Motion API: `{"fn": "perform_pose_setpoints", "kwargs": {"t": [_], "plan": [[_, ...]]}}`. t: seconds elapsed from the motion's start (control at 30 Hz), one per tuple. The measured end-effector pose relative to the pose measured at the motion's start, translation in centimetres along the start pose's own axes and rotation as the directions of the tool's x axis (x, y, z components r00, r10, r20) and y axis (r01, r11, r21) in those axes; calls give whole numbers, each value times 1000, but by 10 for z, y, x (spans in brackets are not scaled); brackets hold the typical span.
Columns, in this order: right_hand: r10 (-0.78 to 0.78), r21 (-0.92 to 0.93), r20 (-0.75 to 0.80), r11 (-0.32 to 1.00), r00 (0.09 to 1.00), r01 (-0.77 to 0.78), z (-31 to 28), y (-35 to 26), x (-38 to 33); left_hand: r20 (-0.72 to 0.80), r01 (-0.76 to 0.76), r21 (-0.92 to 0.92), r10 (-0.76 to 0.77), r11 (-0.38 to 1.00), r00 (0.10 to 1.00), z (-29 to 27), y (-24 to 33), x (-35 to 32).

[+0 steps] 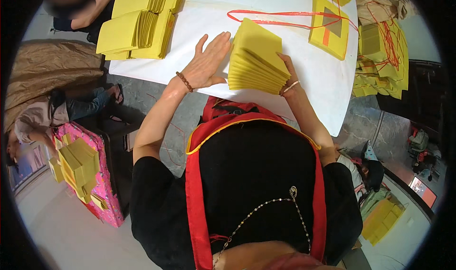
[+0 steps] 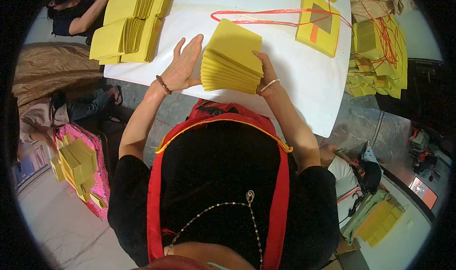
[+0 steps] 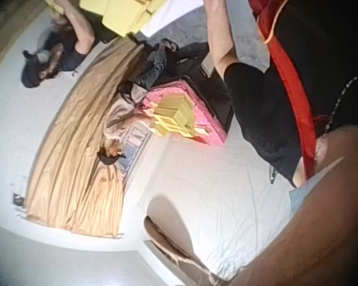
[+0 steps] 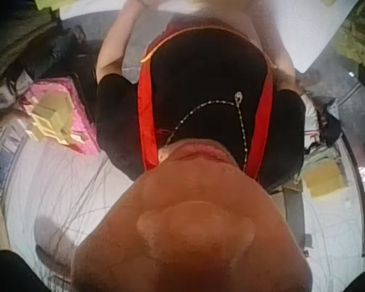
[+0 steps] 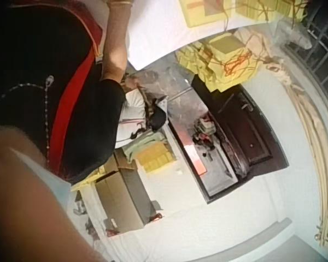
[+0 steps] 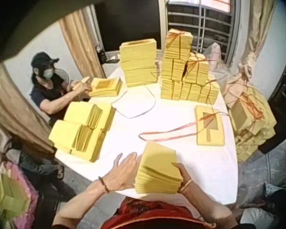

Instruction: Stacking and tying bundles of yellow paper with red ribbons.

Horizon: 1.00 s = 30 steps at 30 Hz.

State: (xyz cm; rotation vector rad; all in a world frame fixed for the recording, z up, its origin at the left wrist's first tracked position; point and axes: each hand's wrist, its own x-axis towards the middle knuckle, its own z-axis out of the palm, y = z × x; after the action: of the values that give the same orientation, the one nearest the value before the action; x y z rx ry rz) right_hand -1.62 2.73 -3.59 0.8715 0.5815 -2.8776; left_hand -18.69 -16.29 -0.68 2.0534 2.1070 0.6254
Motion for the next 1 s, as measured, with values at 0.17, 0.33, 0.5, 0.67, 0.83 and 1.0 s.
{"fn": "perform_pose_setpoints", "kwargs": {"t": [0.17, 0.33, 0.5, 0.67, 0.83, 1.0], "plan": [[-24, -23, 40, 999, 999, 25, 7, 3, 0, -300, -60, 73, 80, 996, 951, 23, 2, 14], [-31, -23, 19, 999, 999, 31, -2, 2, 8, -245, -76, 154, 113, 985, 963, -6, 20, 31], [-74, -140, -6, 987, 997, 72, -10, 6, 9, -274, -89, -57, 70, 994, 959, 0, 15, 36], [-30, -124, -185, 992, 982, 7, 10, -9, -3, -298, -93, -350, -16, 932, 955, 18, 11, 37], [-231, -145, -31, 964, 972, 225, 48, -17, -25, -274, 39, -640, -275, 767, 921, 22, 9, 25], [-465, -756, 375, 349, 802, 555, -39, -6, 15, -276, 135, -436, -274, 890, 921, 52, -7, 15]]}}
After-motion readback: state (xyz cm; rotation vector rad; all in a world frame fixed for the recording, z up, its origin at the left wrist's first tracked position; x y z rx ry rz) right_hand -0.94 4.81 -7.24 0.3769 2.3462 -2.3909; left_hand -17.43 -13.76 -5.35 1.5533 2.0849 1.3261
